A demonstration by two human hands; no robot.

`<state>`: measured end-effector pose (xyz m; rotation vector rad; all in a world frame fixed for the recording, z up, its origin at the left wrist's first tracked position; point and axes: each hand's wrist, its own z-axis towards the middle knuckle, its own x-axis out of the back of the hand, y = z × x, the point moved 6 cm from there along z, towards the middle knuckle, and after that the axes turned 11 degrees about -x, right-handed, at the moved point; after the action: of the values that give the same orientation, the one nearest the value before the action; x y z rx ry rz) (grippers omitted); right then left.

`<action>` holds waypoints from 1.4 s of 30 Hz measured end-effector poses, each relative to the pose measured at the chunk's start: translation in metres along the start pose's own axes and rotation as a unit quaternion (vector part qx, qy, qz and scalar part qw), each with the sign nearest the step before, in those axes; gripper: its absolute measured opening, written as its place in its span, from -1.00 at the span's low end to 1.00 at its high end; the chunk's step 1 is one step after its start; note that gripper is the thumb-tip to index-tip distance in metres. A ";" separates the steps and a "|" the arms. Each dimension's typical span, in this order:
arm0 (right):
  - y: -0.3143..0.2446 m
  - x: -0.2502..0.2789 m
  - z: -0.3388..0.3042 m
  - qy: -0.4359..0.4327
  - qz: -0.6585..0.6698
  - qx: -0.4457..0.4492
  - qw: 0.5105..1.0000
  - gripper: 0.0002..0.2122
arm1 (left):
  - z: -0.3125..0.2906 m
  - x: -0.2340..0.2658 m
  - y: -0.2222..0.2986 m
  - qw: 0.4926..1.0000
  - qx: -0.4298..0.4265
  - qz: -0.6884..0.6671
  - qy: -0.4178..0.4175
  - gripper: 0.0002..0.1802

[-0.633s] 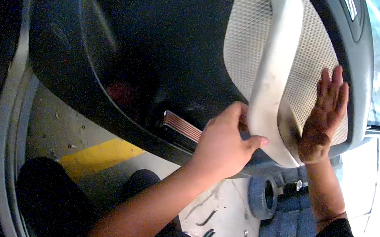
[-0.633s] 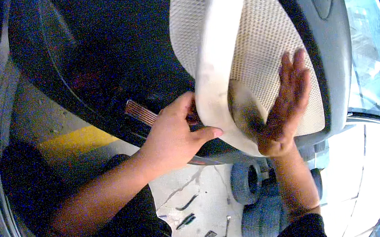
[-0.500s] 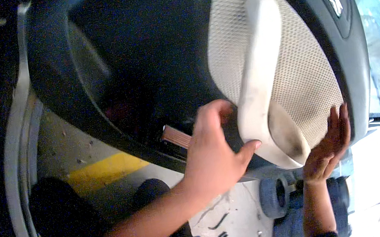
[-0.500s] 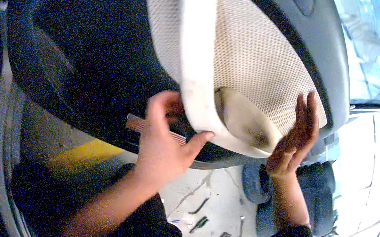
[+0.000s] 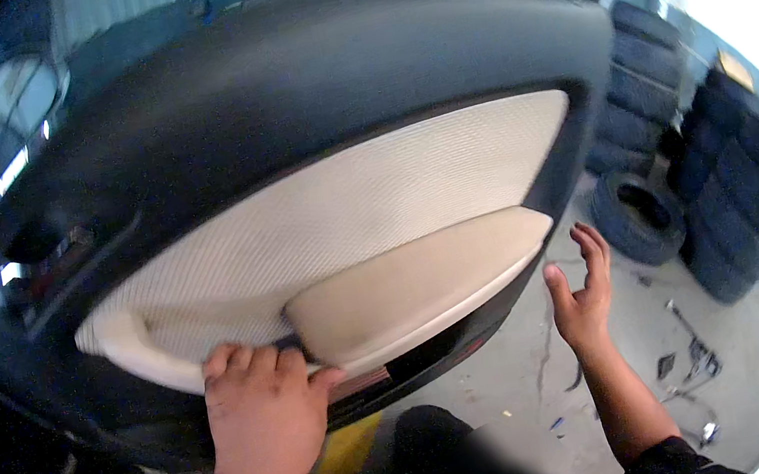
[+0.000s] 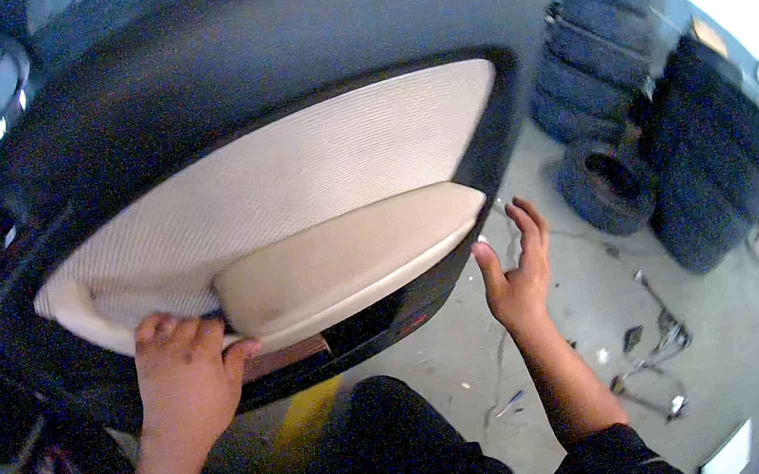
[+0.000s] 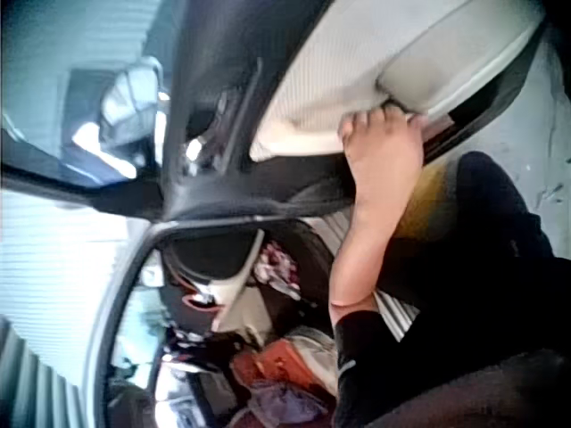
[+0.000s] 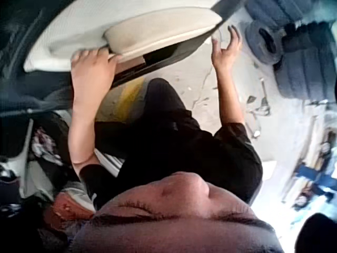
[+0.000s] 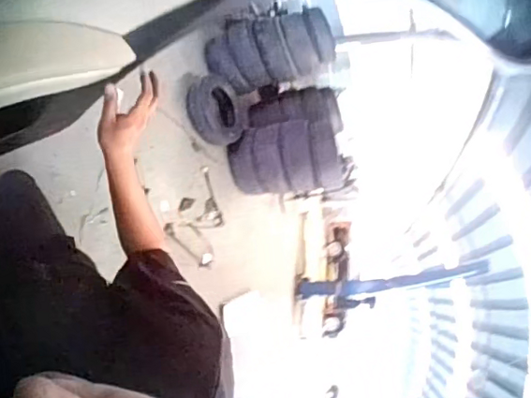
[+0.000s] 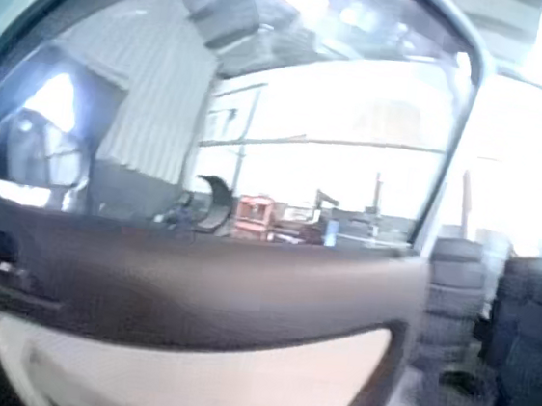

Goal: The person installs a car door panel by first using a ratchet to tighten screws on the door handle area. They then align and press the beige plastic trim and armrest into place, snapping the components onto the door frame.

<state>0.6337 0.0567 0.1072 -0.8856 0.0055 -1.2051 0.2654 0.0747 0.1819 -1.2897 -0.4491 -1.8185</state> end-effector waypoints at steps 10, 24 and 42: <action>0.045 -0.056 0.029 -0.100 0.336 -0.141 0.926 -0.27 | 0.026 0.006 -0.008 0.984 0.046 -0.046 -0.167 -0.39; -0.010 -0.020 0.025 0.079 0.182 -0.079 0.977 -0.63 | 0.043 -0.003 -0.008 0.937 0.223 -0.157 -0.220 -0.63; 0.068 -0.118 -0.046 0.145 0.384 -0.176 0.894 -0.49 | 0.022 -0.015 -0.024 0.942 0.208 -0.133 -0.227 -0.58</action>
<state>0.6206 0.1302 -0.0156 -0.8790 0.7738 -0.5721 0.2615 0.1101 0.1816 -1.3834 -1.2445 -1.5043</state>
